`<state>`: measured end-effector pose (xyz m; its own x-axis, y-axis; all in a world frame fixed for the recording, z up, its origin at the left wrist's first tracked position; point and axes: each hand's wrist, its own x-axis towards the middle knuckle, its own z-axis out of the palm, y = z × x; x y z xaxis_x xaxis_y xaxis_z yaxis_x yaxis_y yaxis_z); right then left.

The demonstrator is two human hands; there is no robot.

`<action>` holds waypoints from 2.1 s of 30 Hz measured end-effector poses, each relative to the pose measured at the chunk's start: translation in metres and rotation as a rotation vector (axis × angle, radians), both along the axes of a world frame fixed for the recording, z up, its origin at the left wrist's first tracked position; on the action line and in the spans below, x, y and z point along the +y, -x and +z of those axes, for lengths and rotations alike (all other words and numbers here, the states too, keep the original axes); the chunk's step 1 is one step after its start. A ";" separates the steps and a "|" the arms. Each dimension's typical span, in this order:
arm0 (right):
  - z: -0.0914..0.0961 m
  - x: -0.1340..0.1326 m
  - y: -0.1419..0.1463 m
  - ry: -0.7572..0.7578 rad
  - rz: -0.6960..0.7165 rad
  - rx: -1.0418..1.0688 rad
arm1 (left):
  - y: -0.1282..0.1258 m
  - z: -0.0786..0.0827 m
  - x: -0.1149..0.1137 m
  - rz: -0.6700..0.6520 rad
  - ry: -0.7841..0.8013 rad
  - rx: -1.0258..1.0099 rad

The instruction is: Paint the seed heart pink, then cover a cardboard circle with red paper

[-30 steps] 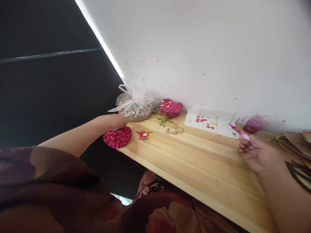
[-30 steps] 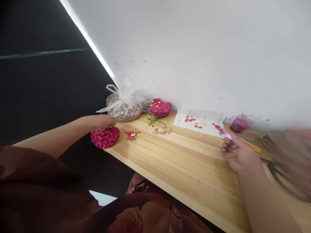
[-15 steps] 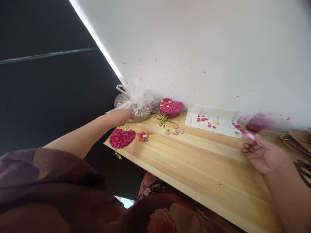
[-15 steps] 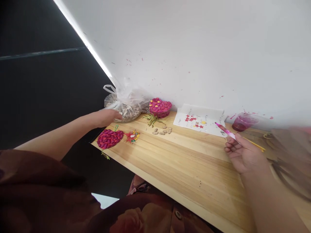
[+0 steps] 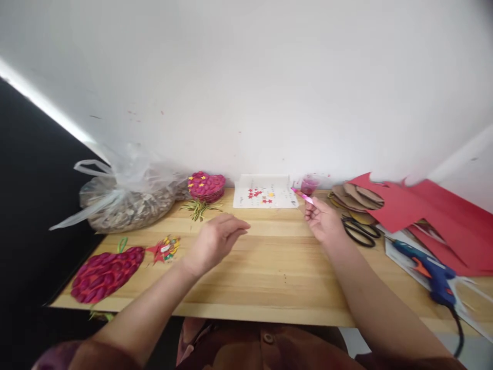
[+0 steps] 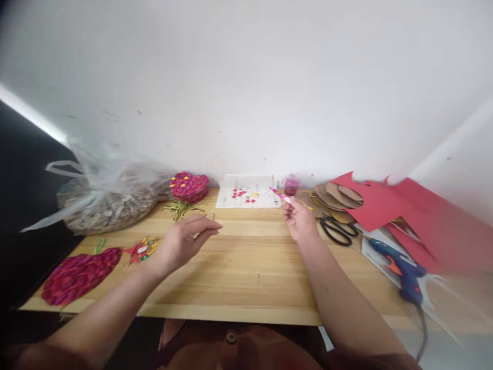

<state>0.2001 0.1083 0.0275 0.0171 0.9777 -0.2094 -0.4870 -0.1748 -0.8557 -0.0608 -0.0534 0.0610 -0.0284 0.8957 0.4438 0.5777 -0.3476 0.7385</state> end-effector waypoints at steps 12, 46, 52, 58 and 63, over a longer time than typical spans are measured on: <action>-0.004 0.006 -0.010 -0.131 -0.058 0.021 | -0.072 -0.033 0.069 -0.376 0.441 -1.277; 0.029 0.085 -0.071 -0.355 -0.340 -1.113 | -0.060 -0.074 0.077 -0.576 0.819 -1.098; 0.044 0.057 -0.134 -0.365 -0.342 -1.119 | -0.062 -0.070 0.076 -0.523 0.832 -1.111; 0.039 0.037 -0.164 -0.362 -0.360 -1.148 | -0.062 -0.071 0.077 -0.505 0.827 -1.117; 0.030 0.026 -0.163 -0.371 -0.306 -1.277 | -0.062 -0.071 0.076 -0.505 0.817 -1.108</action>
